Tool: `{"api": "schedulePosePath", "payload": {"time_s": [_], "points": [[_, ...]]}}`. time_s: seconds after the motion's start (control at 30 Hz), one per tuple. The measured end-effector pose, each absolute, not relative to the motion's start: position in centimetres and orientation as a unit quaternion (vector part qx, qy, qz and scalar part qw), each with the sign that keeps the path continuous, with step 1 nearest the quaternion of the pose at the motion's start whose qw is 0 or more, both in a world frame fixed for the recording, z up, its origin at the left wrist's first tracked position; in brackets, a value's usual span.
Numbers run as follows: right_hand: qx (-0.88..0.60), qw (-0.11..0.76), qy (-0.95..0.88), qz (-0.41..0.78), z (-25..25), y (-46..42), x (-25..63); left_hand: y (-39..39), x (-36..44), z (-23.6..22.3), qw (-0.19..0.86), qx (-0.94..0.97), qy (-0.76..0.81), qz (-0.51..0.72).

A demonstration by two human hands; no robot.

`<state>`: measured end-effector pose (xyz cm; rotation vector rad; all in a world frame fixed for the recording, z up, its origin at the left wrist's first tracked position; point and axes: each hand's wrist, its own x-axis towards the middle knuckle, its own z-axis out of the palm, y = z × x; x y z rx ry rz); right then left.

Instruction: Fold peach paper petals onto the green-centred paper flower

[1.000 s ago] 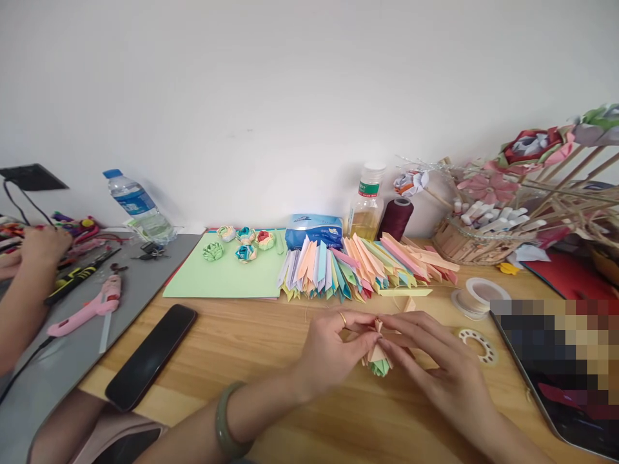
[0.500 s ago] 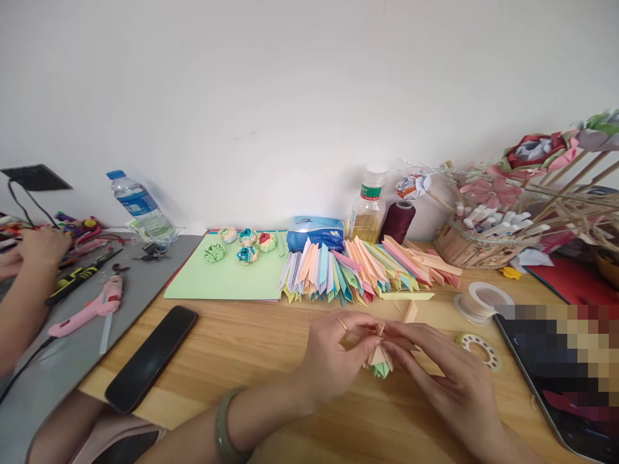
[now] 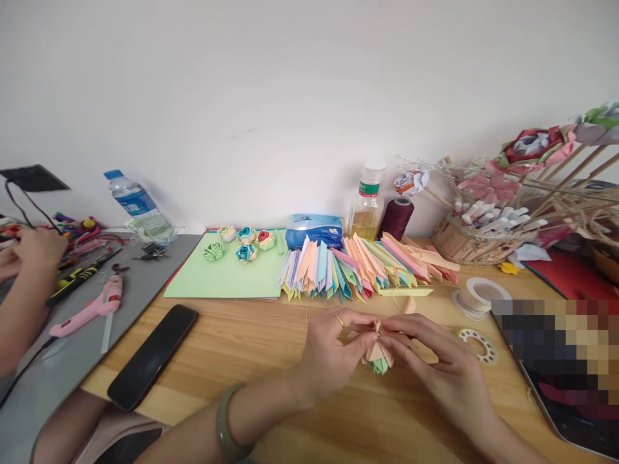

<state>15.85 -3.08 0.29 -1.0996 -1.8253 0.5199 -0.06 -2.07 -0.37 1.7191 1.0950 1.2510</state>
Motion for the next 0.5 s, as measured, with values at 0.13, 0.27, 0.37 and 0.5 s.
{"api": "schedulePosePath", "payload": {"time_s": [0.13, 0.27, 0.37, 0.5], "points": [[-0.448, 0.463, -0.735, 0.211, 0.45, -3.08, 15.78, -2.09, 0.03, -0.41, 0.356, 0.666, 0.44, 0.486], [-0.442, 0.469, -0.732, 0.22, 0.44, -2.99, 15.85, -2.09, 0.12, -0.46, 0.357, 0.664, 0.442, 0.485], [-0.432, 0.466, -0.731, 0.248, 0.43, -2.91, 15.93, -2.07, 0.12, -0.31, 0.362, 0.667, 0.432, 0.488], [-0.441, 0.441, -0.723, 0.297, 0.44, -2.82, 16.07, -2.07, 0.11, 0.0, 0.378, 0.674, 0.402, 0.49]]}}
